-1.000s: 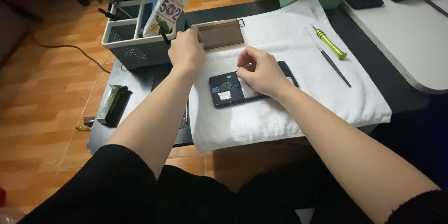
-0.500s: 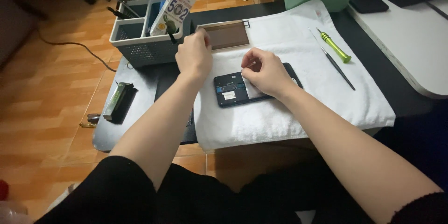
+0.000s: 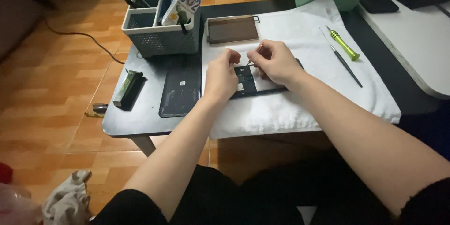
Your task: Reassembling a smartphone by carefully placing internal components and securing them with screws.
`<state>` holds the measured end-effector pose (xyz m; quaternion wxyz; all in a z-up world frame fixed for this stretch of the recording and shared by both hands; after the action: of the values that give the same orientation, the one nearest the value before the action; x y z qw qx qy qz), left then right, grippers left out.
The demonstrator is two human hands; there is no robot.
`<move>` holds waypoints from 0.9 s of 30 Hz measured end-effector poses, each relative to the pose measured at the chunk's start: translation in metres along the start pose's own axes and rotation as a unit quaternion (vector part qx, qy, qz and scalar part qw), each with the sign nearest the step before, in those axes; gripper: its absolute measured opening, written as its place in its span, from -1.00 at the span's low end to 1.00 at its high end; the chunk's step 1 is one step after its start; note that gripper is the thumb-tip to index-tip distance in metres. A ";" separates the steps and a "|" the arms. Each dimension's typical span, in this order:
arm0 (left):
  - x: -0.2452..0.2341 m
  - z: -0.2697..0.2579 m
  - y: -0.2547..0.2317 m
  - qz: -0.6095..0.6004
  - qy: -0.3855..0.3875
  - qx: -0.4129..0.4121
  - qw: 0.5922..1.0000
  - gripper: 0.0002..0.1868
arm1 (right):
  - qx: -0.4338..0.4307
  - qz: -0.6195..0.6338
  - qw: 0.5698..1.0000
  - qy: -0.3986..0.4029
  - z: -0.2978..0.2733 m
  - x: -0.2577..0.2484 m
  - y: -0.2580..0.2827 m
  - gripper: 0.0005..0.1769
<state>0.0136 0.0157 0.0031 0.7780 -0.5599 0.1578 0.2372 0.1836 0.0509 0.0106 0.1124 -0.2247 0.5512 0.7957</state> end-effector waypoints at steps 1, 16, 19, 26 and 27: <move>-0.002 -0.002 -0.002 -0.001 0.000 0.002 1.000 -0.63 | -0.001 -0.001 1.000 -0.001 0.000 -0.001 0.006 -0.78; -0.013 -0.015 -0.009 -0.043 -0.019 0.032 0.998 -0.60 | -0.068 -0.186 0.979 0.054 0.015 0.015 0.012 -0.67; -0.009 -0.012 -0.005 -0.051 -0.025 0.035 0.998 -0.58 | -0.068 -0.198 0.977 0.051 0.015 0.013 0.012 -0.69; -0.009 -0.012 -0.004 -0.066 -0.029 0.031 0.997 -0.57 | -0.060 -0.266 0.959 0.073 0.017 0.014 0.027 -0.63; -0.008 -0.012 -0.002 -0.064 -0.026 0.033 0.997 -0.56 | -0.059 -0.279 0.955 0.076 0.017 0.015 0.029 -0.61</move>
<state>0.0081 0.0025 0.0056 0.8135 -0.5368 0.1092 0.1956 0.1545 0.0554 0.0326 0.2740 -0.4360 0.4253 0.7443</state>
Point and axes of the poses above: each hand's wrist, its own z-axis towards the middle knuckle, its own x-axis out of the palm, y = z × x, the point moved 3 cm from there along z, towards the middle knuckle, and after that the axes turned 5 degrees about -z, right-handed, at the moved point
